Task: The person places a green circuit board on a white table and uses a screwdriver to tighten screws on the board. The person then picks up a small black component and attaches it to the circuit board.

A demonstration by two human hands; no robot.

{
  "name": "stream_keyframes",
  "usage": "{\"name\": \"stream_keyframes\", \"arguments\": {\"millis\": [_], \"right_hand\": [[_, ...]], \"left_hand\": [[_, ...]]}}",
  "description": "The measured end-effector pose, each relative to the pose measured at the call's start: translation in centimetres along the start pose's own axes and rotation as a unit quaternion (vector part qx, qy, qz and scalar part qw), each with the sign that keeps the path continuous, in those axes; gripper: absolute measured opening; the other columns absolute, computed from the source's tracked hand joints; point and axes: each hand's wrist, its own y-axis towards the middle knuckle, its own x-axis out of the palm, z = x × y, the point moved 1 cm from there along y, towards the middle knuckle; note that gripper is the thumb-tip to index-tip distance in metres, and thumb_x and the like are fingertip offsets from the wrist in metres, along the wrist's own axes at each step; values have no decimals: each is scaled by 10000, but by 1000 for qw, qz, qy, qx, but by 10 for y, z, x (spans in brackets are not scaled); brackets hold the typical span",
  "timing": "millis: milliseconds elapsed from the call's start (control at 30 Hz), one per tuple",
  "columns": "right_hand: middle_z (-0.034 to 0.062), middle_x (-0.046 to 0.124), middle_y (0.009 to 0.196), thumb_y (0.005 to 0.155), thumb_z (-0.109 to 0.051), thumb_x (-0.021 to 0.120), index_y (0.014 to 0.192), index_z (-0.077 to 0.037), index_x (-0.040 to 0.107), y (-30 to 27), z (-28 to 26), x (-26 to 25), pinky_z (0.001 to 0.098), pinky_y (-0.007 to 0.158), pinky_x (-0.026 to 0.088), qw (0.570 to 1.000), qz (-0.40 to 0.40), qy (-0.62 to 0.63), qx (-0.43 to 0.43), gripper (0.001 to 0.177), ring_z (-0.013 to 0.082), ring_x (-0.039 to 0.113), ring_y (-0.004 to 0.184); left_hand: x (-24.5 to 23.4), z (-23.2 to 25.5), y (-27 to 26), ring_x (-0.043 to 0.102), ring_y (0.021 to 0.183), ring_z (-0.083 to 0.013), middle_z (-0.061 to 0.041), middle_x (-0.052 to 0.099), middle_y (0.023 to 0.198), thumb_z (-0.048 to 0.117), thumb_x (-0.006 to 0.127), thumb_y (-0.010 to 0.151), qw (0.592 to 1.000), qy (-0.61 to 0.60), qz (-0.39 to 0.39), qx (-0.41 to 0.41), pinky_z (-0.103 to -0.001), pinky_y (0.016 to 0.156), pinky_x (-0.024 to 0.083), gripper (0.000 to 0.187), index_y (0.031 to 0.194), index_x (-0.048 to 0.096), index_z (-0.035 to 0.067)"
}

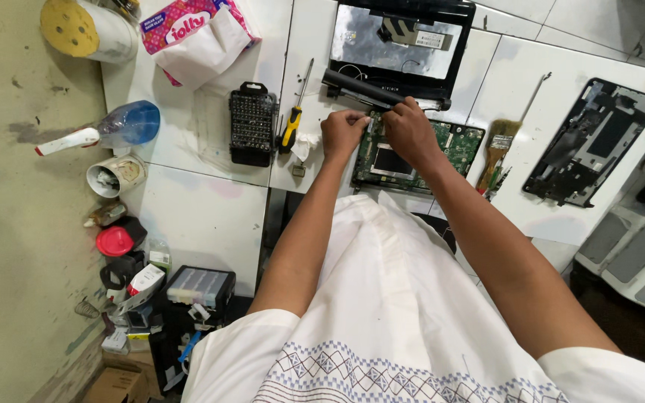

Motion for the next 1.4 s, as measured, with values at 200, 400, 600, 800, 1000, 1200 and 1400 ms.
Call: {"name": "stream_keyframes", "arguments": {"millis": [200,400,600,800,1000,1200,1400], "right_hand": [[53,623,809,1097,-171,729,885,-114,704,-3,5,15,365,868,537,1000,-16,-25,-6,220,212,590,835],[70,626,870,1100,-190,703,928,-98,697,-1,10,28,385,873,544,996,-34,-68,-39,195,226,603,900],[73,621,914,1089,-197,692,980,-97,703,4,10,22,376,865,547,994,-35,-78,-62,148,239,602,954],[81,632,927,1087,-157,697,1041,-81,733,-1,7,10,376,861,575,999,-26,-34,-27,96,248,632,961],[151,673,1064,1095,-10,674,1320,-3,699,-48,2,-59,510,811,659,961,41,226,156,227,343,722,982],[133,707,1007,1108,-29,691,1282,-17,734,-129,0,-84,454,737,656,935,116,224,251,179,292,740,905],[144,735,977,1092,-31,716,1265,-17,755,-171,-11,-86,432,704,648,907,155,254,297,178,296,746,881]], "left_hand": [[2,-1,2,811,806,-284,-11,809,755,283,880,812,1000,3,-2,5,-414,735,674,146,952,864,245],[4,-2,3,813,827,-293,-34,814,776,274,873,821,1000,5,-5,4,-434,764,676,146,962,865,237],[7,-9,5,804,895,-341,-43,818,817,298,877,836,999,21,2,28,-470,780,680,155,983,862,250],[-1,11,-16,797,953,-390,-114,827,903,236,830,915,997,40,-7,68,-512,811,678,179,1061,845,134],[-7,34,-40,797,932,-357,-126,817,927,327,816,847,992,57,14,110,-512,826,669,378,1135,818,83],[13,30,-32,774,911,-404,-155,758,913,331,782,792,977,116,62,169,-550,813,651,407,1079,808,44],[9,36,-36,782,889,-365,-142,745,907,283,762,822,973,139,51,178,-506,787,660,402,1119,792,15]]}}
